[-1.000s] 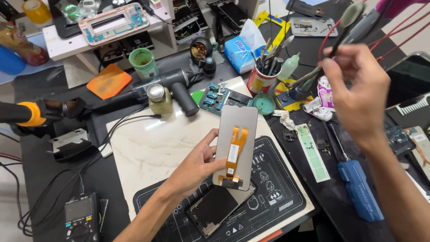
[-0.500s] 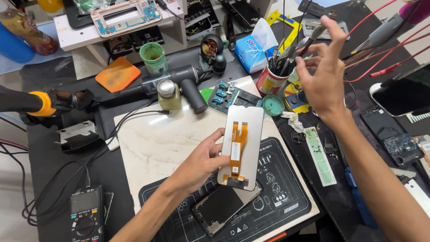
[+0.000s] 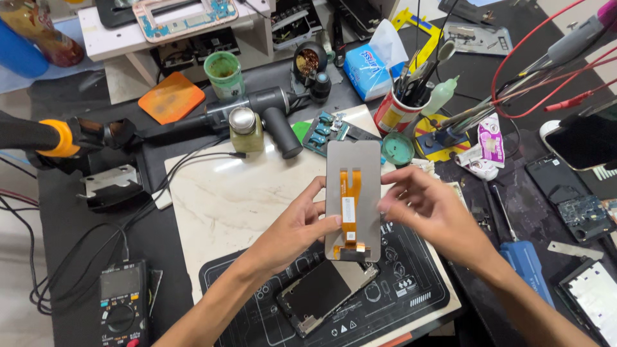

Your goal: The person applies adhesive from a tube to the frame of a smartphone, then fits a new screen panel onto the device and presses it into place.

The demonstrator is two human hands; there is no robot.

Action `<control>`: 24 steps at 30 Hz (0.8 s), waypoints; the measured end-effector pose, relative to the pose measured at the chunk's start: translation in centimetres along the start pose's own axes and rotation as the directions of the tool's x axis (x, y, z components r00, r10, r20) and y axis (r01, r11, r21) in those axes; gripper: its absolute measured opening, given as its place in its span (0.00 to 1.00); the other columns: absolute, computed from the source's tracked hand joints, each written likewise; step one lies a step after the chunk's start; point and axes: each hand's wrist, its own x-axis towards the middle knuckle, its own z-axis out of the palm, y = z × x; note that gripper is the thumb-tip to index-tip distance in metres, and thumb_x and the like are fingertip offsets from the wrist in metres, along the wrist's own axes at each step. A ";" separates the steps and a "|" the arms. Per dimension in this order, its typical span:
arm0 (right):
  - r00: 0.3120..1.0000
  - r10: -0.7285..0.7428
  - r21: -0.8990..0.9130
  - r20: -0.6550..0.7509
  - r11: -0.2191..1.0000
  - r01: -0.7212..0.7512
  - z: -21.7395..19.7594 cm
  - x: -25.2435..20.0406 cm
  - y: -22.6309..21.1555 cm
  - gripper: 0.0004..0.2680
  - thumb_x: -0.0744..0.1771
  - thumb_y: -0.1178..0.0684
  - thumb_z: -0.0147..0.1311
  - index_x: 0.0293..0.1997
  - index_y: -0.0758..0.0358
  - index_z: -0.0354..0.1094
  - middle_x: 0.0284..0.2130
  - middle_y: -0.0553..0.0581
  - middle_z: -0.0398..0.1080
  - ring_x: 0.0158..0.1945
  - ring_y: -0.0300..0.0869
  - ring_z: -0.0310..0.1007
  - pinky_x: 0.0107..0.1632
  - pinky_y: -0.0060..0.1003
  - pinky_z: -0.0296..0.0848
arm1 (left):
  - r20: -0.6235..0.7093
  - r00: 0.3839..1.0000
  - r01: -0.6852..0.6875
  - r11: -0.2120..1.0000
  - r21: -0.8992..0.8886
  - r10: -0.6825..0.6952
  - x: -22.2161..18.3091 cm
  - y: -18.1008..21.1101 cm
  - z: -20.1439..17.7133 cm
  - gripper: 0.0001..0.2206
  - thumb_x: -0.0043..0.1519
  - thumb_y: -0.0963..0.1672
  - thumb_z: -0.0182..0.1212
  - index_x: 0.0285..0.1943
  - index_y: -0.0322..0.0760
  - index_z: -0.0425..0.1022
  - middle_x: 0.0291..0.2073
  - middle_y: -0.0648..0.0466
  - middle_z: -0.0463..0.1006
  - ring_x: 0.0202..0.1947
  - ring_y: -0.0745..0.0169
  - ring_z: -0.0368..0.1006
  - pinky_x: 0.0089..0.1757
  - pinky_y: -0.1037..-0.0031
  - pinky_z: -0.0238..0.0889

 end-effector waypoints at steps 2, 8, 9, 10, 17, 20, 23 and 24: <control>0.992 0.042 0.139 0.115 0.989 -0.058 1.1 -0.8 0.1 0.18 0.64 0.58 0.61 0.60 0.67 0.65 0.42 0.51 0.74 0.41 0.32 0.76 0.42 0.27 0.76 | 0.021 1.000 0.005 1.000 0.021 -0.006 -0.2 -0.1 0.5 0.25 0.67 0.39 0.52 0.74 0.36 0.51 0.53 0.41 0.79 0.52 0.60 0.76 0.54 0.64 0.68; 0.993 0.110 0.144 0.044 0.983 -0.115 3.6 -1.0 -0.3 0.18 0.64 0.57 0.61 0.60 0.66 0.68 0.37 0.49 0.77 0.33 0.28 0.74 0.35 0.26 0.74 | 0.063 0.998 -0.040 0.970 0.241 0.025 -0.9 0.2 1.4 0.25 0.68 0.38 0.48 0.75 0.39 0.49 0.56 0.44 0.78 0.57 0.64 0.71 0.58 0.67 0.61; 0.995 0.101 0.113 -0.002 0.988 -0.100 3.9 -0.9 -0.2 0.16 0.65 0.56 0.61 0.58 0.67 0.70 0.35 0.49 0.77 0.31 0.28 0.73 0.33 0.26 0.73 | 0.068 0.997 -0.046 0.969 0.243 0.030 -0.9 0.2 1.4 0.25 0.68 0.38 0.48 0.75 0.38 0.48 0.57 0.44 0.77 0.58 0.64 0.69 0.58 0.68 0.61; 0.995 0.091 0.082 -0.047 0.993 -0.087 4.1 -0.9 -0.1 0.15 0.65 0.55 0.61 0.57 0.67 0.73 0.33 0.50 0.77 0.29 0.28 0.71 0.30 0.26 0.72 | 0.072 0.997 -0.051 0.970 0.236 0.034 -0.8 0.2 1.3 0.25 0.68 0.38 0.47 0.75 0.38 0.48 0.57 0.44 0.77 0.58 0.64 0.70 0.58 0.68 0.62; 0.985 0.166 0.147 0.053 0.974 -0.173 3.2 -1.0 0.1 0.15 0.69 0.50 0.50 0.61 0.66 0.70 0.37 0.52 0.77 0.33 0.29 0.69 0.36 0.27 0.69 | 0.050 0.999 -0.002 0.991 0.136 -0.005 -0.6 0.1 1.2 0.25 0.67 0.38 0.48 0.75 0.37 0.50 0.52 0.44 0.78 0.49 0.64 0.76 0.48 0.71 0.72; 0.973 0.142 0.292 0.183 0.937 -0.191 2.3 -1.0 -0.1 0.16 0.69 0.51 0.47 0.63 0.68 0.65 0.48 0.55 0.78 0.46 0.32 0.78 0.51 0.31 0.78 | 0.054 0.998 0.026 0.987 0.157 -0.035 -0.6 0.5 0.7 0.26 0.67 0.39 0.49 0.76 0.39 0.51 0.49 0.44 0.78 0.43 0.65 0.75 0.42 0.73 0.70; 0.960 0.140 0.319 0.241 0.923 -0.215 1.5 -1.2 0.1 0.17 0.69 0.51 0.46 0.65 0.67 0.63 0.50 0.56 0.75 0.48 0.35 0.77 0.51 0.35 0.77 | 0.061 0.997 0.035 0.989 0.147 -0.044 -0.8 0.5 0.3 0.27 0.68 0.39 0.50 0.78 0.38 0.52 0.48 0.44 0.79 0.41 0.66 0.74 0.40 0.75 0.68; 0.958 0.119 0.331 0.261 0.921 -0.204 1.3 -1.2 0.1 0.17 0.69 0.53 0.48 0.64 0.69 0.64 0.50 0.57 0.75 0.48 0.36 0.77 0.50 0.36 0.77 | 0.064 0.997 0.031 0.990 0.141 -0.040 -0.7 0.4 0.1 0.27 0.68 0.39 0.50 0.78 0.37 0.52 0.48 0.44 0.79 0.41 0.67 0.74 0.39 0.75 0.67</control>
